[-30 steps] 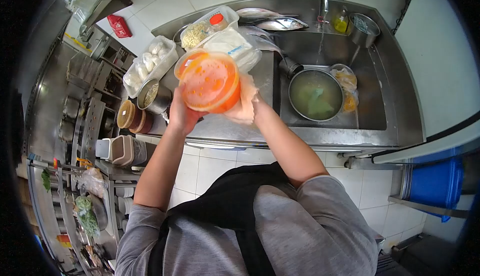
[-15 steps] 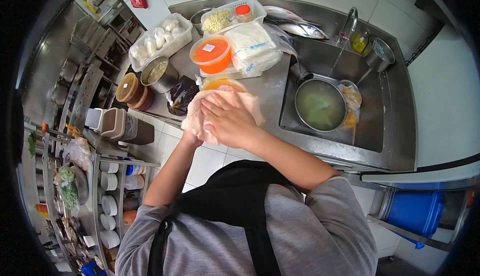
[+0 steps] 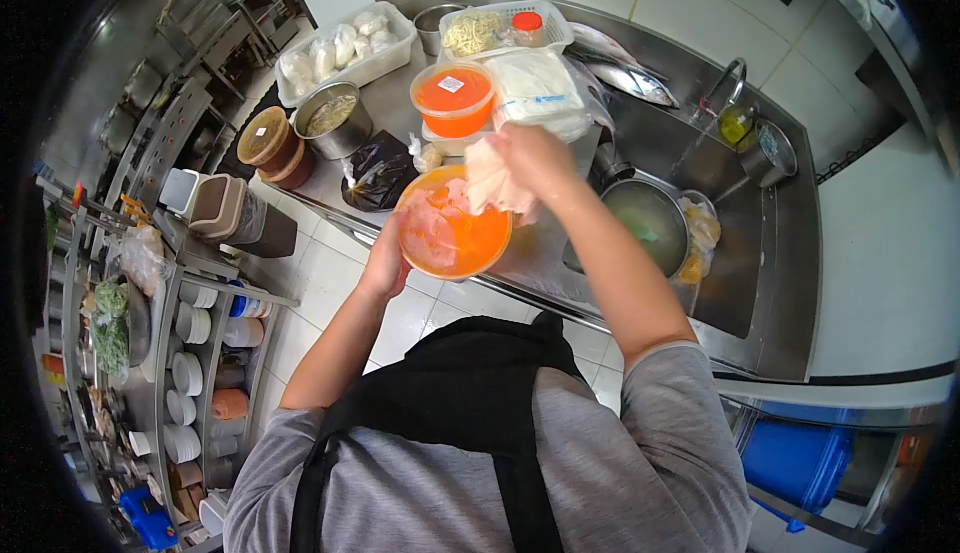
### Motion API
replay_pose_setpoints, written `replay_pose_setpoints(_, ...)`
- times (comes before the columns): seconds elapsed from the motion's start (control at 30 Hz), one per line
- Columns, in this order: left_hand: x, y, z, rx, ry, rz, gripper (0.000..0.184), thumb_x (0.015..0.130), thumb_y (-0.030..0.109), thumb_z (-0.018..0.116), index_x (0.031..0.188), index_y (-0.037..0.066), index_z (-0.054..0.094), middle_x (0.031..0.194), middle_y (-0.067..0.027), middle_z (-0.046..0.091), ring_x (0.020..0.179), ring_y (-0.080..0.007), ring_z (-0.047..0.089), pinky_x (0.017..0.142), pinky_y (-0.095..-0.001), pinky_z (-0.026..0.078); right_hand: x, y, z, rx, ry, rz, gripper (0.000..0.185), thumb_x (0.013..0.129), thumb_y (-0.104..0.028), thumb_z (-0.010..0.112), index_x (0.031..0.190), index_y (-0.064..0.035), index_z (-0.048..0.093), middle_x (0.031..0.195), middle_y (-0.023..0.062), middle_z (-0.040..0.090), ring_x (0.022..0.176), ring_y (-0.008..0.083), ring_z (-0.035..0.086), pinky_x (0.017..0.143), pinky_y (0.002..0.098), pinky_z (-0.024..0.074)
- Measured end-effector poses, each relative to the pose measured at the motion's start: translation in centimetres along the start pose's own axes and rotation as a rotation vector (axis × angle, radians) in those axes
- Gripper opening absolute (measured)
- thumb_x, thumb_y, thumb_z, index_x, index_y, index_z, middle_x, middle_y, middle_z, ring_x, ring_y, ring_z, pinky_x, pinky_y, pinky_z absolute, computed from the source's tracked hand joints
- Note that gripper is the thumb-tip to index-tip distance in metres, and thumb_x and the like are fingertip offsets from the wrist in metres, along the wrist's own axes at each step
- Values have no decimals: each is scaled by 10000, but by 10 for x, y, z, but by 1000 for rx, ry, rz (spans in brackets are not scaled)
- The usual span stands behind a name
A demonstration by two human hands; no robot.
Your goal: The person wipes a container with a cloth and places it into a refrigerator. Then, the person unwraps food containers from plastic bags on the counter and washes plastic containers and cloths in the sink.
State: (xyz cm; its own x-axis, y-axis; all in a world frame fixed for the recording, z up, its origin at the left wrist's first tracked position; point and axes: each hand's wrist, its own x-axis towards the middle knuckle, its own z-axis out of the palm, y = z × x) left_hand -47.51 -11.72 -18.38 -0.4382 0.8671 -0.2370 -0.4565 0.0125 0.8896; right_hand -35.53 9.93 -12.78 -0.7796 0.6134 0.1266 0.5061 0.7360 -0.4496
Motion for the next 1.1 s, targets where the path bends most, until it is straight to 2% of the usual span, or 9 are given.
replay_pose_setpoints(0.1, -7, 10, 5, -48, 20, -6, 474, 969, 318, 301, 1363, 58, 340, 1289, -124, 489, 1147, -225, 532, 896, -347, 490, 17, 14, -39, 202, 197, 90, 287, 888, -350, 528, 959, -77, 584, 822, 200, 638, 786, 359, 617, 688, 425, 464)
replay_pose_setpoints(0.3, 0, 38, 3, -86, 113, 16, 478, 966, 339, 324, 1335, 40, 372, 1295, -132, 488, 1175, -251, 507, 960, -408, 435, 84, 50, -83, 309, 478, -87, 361, 892, -365, 532, 1017, -29, 573, 844, 206, 634, 803, 369, 607, 741, 399, 469)
replay_pose_setpoints(0.37, 8, 52, 3, -66, 152, 16, 491, 959, 365, 338, 1329, 45, 380, 1296, -128, 490, 1177, -259, 505, 960, -419, 432, 95, 57, -79, -249, 808, -200, 435, 899, -403, 519, 1129, -36, 557, 1013, 227, 607, 939, 365, 578, 827, 393, 450)
replay_pose_setpoints(0.47, 29, 79, 8, -26, 146, 74, 519, 957, 401, 318, 1325, 41, 379, 1297, -136, 488, 1162, -282, 517, 931, -465, 449, 80, 39, -64, 668, 177, -112, 546, 931, -452, 453, 1245, -7, 488, 1281, 199, 495, 1187, 267, 477, 984, 382, 369)
replay_pose_setpoints(0.53, 42, 101, 18, -29, 163, 58, 524, 958, 404, 304, 1327, 38, 373, 1295, -145, 487, 1148, -294, 526, 917, -486, 456, 62, 33, -36, 923, -170, -132, 592, 946, -424, 442, 1366, -16, 362, 1372, 171, 421, 1285, 233, 384, 1065, 346, 281)
replay_pose_setpoints(0.7, 97, 138, 23, 61, 122, 91, 531, 965, 404, 262, 1324, 25, 362, 1264, -168, 501, 1119, -335, 542, 867, -525, 481, 64, -17, -9, 1037, -76, -318, 604, 960, -377, 429, 1413, -26, 238, 1410, 155, 353, 1303, 233, 342, 1061, 329, 275)
replay_pose_setpoints(0.83, 148, 151, 14, 216, 150, 27, 502, 969, 377, 280, 1296, 9, 378, 1250, -168, 508, 1113, -323, 548, 885, -520, 470, 100, -16, -8, 1183, -62, -123, 500, 982, -316, 397, 1378, -18, 332, 1349, 134, 433, 1254, 192, 385, 1048, 304, 286)
replay_pose_setpoints(0.97, 194, 147, 8, 436, 251, 18, 484, 944, 415, 321, 1193, 40, 500, 1019, -115, 614, 792, -233, 613, 735, -404, 498, 124, -3, 9, 1113, 58, 4, 481, 979, -330, 391, 1347, -21, 365, 1274, 160, 502, 1180, 233, 473, 989, 315, 356)
replay_pose_setpoints(1.1, 222, 141, 4, 514, 253, 72, 458, 948, 367, 344, 1107, -1, 566, 920, -114, 625, 739, -191, 586, 666, -342, 476, 132, 7, 29, 1033, 152, 119, 475, 982, -332, 371, 1331, -9, 381, 1262, 173, 511, 1183, 254, 474, 990, 324, 354)
